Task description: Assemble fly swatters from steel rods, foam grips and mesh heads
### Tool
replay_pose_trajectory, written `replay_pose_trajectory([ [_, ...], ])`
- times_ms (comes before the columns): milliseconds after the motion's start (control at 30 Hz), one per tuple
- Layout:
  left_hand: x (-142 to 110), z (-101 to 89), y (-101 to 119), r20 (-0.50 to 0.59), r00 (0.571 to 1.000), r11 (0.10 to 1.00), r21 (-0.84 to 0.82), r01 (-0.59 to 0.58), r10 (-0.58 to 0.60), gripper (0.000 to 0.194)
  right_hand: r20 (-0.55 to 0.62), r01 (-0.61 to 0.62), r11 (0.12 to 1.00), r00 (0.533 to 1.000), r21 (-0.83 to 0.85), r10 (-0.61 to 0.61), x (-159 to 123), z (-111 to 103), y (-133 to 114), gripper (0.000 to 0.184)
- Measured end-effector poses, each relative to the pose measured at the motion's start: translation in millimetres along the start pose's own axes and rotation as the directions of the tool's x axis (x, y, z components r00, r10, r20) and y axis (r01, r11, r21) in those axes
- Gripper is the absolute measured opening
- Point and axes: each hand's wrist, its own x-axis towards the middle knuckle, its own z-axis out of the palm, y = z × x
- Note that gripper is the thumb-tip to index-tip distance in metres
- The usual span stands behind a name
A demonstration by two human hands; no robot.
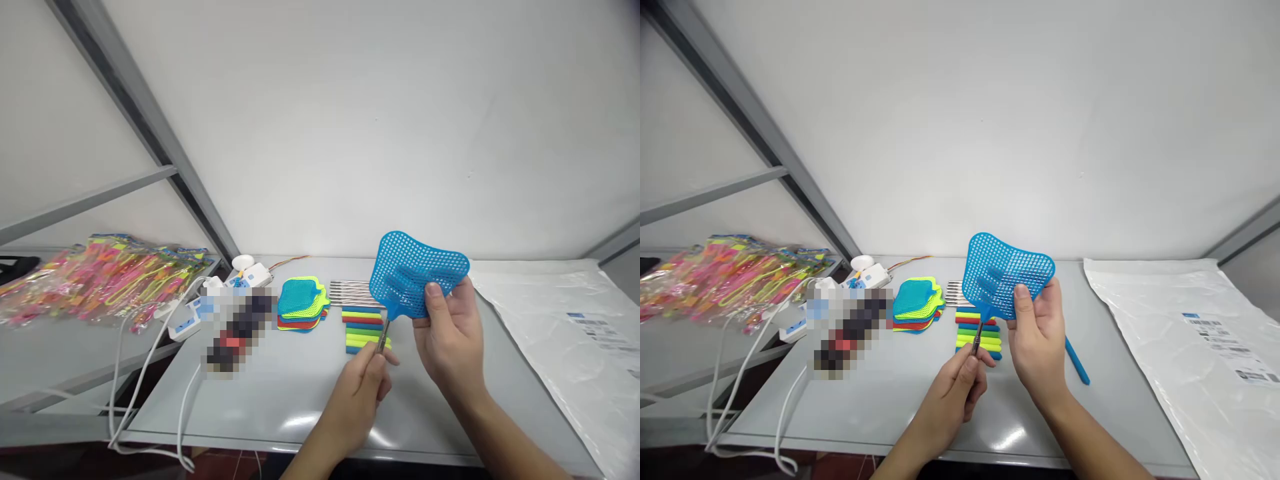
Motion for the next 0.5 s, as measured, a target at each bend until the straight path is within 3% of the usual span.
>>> replay_pose_trajectory([
  [100,-0.9,2.0,2.5,0.026,1.000,0.999,-0.039,0.016,-0.015,0.038,0.020,-0.006,1.000,1.000,-0.025,0.006,-2.3,-1.5,-3.1,0.015],
  [367,-5.7,-5.4,5.1,0.219,0.975,0.970,-0.231,0.082,-0.030,0.039,0.029,-0.022,0.998,0.999,-0.058,0.023,-4.6,0.0,-4.4,0.015],
  [500,-8.8,-11.2,8.4,0.226,0.973,0.968,-0.232,0.097,-0.043,0.039,0.034,-0.045,0.997,0.998,-0.061,0.047,-7.7,1.6,-5.5,0.017],
])
